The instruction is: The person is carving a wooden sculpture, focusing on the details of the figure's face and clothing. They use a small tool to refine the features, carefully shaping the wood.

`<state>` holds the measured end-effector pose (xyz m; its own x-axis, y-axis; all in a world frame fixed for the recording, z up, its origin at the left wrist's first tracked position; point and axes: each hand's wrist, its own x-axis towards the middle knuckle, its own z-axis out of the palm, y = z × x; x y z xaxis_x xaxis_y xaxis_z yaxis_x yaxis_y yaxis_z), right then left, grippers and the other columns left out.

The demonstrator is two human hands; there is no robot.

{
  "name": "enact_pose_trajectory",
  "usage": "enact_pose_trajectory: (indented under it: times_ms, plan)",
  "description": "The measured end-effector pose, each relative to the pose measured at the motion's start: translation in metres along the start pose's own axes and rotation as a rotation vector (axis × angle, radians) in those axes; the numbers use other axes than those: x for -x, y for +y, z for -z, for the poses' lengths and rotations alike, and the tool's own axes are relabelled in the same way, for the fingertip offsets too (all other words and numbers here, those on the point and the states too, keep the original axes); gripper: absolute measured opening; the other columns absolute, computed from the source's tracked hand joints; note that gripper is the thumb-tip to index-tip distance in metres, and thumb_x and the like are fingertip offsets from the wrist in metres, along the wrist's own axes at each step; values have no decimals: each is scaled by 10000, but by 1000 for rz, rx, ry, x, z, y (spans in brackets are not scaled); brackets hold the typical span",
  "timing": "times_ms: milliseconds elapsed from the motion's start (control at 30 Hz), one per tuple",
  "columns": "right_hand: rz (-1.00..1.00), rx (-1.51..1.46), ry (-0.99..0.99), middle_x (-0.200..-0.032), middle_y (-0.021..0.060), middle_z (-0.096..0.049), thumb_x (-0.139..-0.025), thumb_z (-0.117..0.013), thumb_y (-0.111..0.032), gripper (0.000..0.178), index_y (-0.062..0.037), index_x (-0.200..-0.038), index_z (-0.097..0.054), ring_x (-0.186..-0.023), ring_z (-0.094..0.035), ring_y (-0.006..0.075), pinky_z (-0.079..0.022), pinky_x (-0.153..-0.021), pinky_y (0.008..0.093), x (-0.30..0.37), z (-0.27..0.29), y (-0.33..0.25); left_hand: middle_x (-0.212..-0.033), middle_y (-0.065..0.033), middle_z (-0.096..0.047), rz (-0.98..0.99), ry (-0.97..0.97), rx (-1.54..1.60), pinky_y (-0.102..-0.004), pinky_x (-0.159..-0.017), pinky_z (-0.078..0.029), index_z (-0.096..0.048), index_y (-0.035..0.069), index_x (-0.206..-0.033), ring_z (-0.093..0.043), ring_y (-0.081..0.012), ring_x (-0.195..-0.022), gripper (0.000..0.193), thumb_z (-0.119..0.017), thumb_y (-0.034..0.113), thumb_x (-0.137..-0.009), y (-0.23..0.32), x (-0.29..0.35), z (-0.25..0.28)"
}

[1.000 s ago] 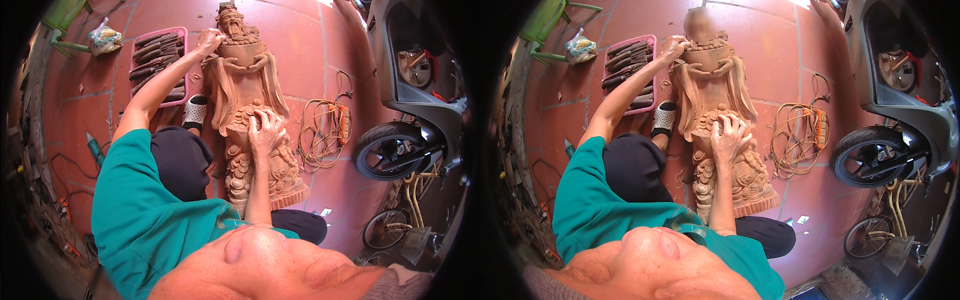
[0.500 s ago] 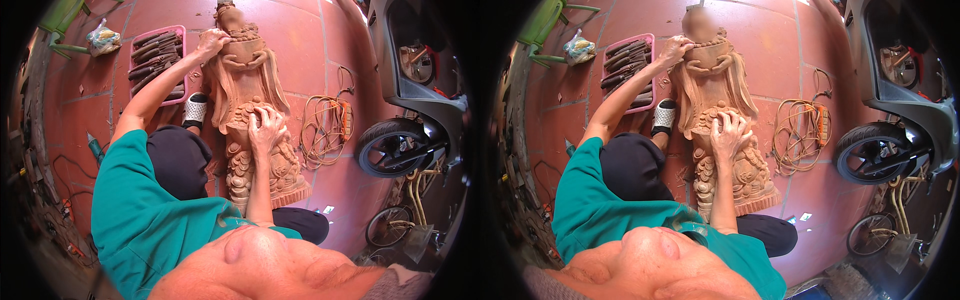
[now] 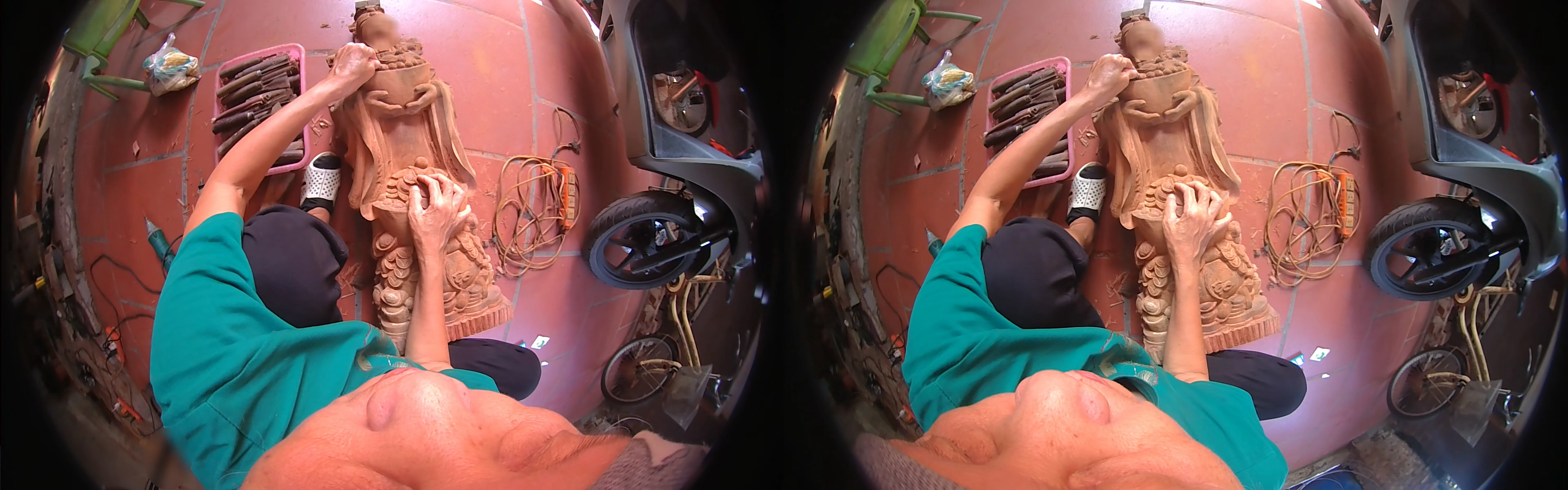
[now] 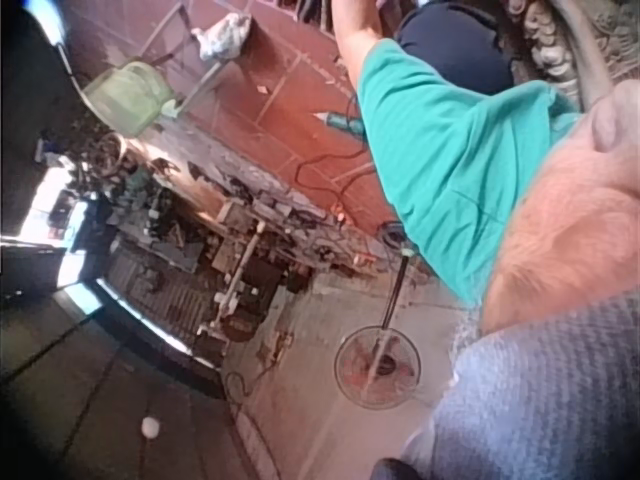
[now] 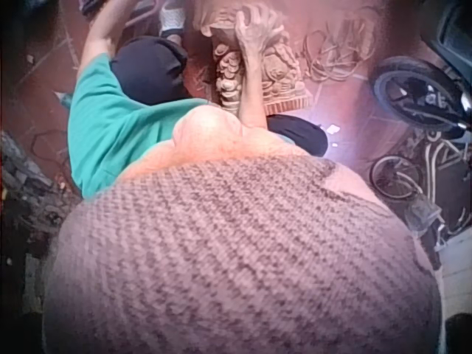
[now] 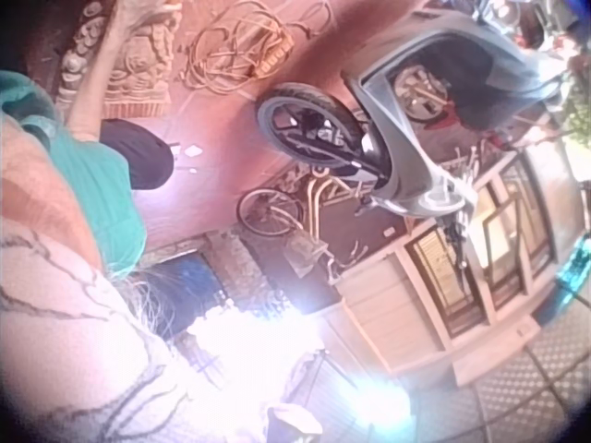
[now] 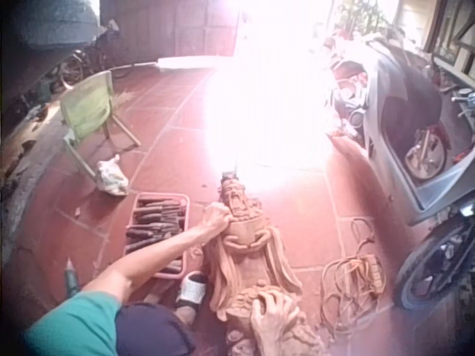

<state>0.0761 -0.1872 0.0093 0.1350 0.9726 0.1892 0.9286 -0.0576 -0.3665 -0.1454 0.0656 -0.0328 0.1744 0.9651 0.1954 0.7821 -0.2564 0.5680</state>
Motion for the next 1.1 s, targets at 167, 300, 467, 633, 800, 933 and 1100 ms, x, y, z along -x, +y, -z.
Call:
enact_pose_trajectory:
  times_ms: [167, 300, 467, 633, 800, 933, 1100]
  plan:
    - [-4, 11, -8, -1155, -45, -620, -823, -710, -265, 228, -210, -1044, -695, -1168, -520, 211, -337, -996, 502, -1, 0, 1, -862, -218, -700, 43, -31, -12, -460, -819, -521, -749, 17, -831, -672, -386, -871, 217, -674, 214, -779, -7, -15, -7]
    - [9, 18, 5, -1153, -44, -622, -823, -709, -263, 223, -211, -1040, -698, -1168, -521, 212, -344, -989, 501, -1, 1, -2, -821, -225, -695, 107, -12, 67, -468, -806, -537, -748, 25, -788, -685, -393, -828, 203, -664, 207, -752, -11, -20, -10]
    - [2, 2, 4, -1149, -47, -622, -825, -705, -262, 218, -215, -1037, -696, -1167, -521, 211, -344, -988, 500, -1, 1, -1, -845, -179, -723, 197, 6, 232, -419, -803, -542, -763, 47, -847, -701, -332, -821, 217, -712, 244, -773, -26, -17, -15]
    - [-1, 18, 8, -1149, -48, -620, -825, -706, -262, 219, -216, -1039, -694, -1160, -521, 210, -344, -984, 496, 0, 1, -1, -870, -136, -721, 182, -3, 387, -353, -797, -525, -752, 44, -952, -683, -267, -836, 184, -695, 180, -841, -17, -5, -9]
    - [-1, 12, -7, -1148, -49, -618, -827, -708, -265, 221, -216, -1043, -692, -1158, -521, 209, -338, -986, 499, -1, 0, 0, -874, -98, -645, -174, 71, 40, -394, -816, -499, -711, 60, -910, -618, -286, -918, 88, -631, 81, -880, -22, 0, -10]
    - [-4, -5, -7, -1143, -51, -618, -829, -707, -268, 220, -217, -1042, -691, -1157, -521, 207, -333, -986, 512, -1, 1, -1, -882, -114, -591, -365, 79, -124, -428, -818, -499, -669, 34, -887, -570, -321, -950, 82, -612, 25, -828, -18, 3, -5]
    - [-6, -21, -3, -1136, -55, -618, -829, -707, -274, 217, -221, -1039, -691, -1159, -519, 204, -324, -988, 527, -2, 3, -2, -962, -158, -577, -498, 109, -343, -409, -833, -517, -635, -21, -866, -554, -328, -987, 154, -600, -5, -717, 8, 12, 2]
